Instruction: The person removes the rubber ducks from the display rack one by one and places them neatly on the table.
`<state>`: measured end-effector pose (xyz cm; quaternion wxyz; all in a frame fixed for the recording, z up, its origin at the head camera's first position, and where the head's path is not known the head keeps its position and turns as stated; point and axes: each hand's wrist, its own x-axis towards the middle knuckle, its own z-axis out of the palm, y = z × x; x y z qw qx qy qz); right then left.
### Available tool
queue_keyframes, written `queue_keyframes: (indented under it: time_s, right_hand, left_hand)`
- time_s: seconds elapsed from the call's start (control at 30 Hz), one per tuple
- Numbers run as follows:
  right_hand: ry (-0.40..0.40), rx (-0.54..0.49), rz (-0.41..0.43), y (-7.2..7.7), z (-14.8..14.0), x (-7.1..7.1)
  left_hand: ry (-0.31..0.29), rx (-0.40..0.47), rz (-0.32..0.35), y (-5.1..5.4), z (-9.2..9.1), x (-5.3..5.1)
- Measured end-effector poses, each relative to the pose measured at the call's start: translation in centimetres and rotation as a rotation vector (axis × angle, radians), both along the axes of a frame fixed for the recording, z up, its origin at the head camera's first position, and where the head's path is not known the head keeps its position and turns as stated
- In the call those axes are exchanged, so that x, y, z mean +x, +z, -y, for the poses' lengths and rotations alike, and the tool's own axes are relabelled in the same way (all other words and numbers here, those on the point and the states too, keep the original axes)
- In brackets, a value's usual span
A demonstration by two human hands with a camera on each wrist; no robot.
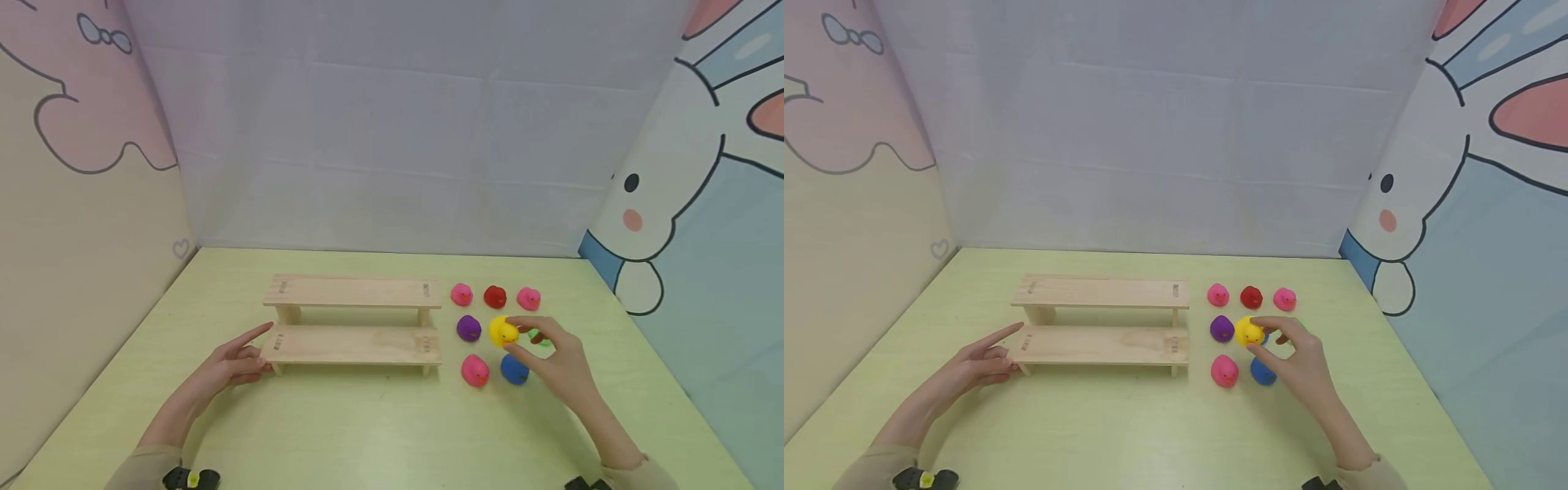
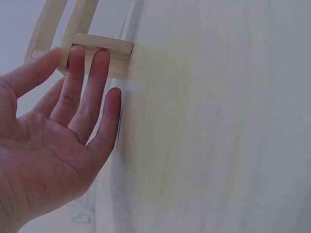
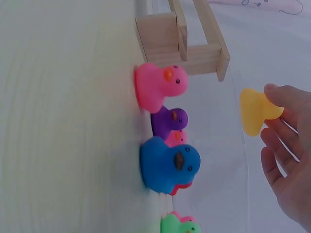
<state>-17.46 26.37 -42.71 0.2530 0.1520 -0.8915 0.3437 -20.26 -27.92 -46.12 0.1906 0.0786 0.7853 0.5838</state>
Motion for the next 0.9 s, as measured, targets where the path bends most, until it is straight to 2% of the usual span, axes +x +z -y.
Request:
queue_keyframes:
  time_s: [0.2,0.3,0.47,0.67,0.9]
  right_hand:
    - [-0.005,0.102,-0.052,0.1,-2.4,0.1]
    - [0.0,0.124,-0.046,0.0,-3.5,0.2]
    - [-0.019,0.154,0.022,-0.6,-5.2,0.3]
    - [-0.047,0.214,0.142,-1.1,-6.9,0.3]
    - [-0.019,0.257,0.279,-1.6,-8.2,0.4]
  left_hand:
    - [0.008,0.004,0.01,-0.1,0.0,0.0]
    - [-0.005,0.011,0.002,-0.1,0.1,-0.1]
    - [-0.024,0.033,-0.009,-0.1,0.1,-0.1]
    - [-0.011,0.028,-0.002,-0.1,0.0,0.0]
    - [0.007,0.005,0.014,-0.1,0.0,0.1]
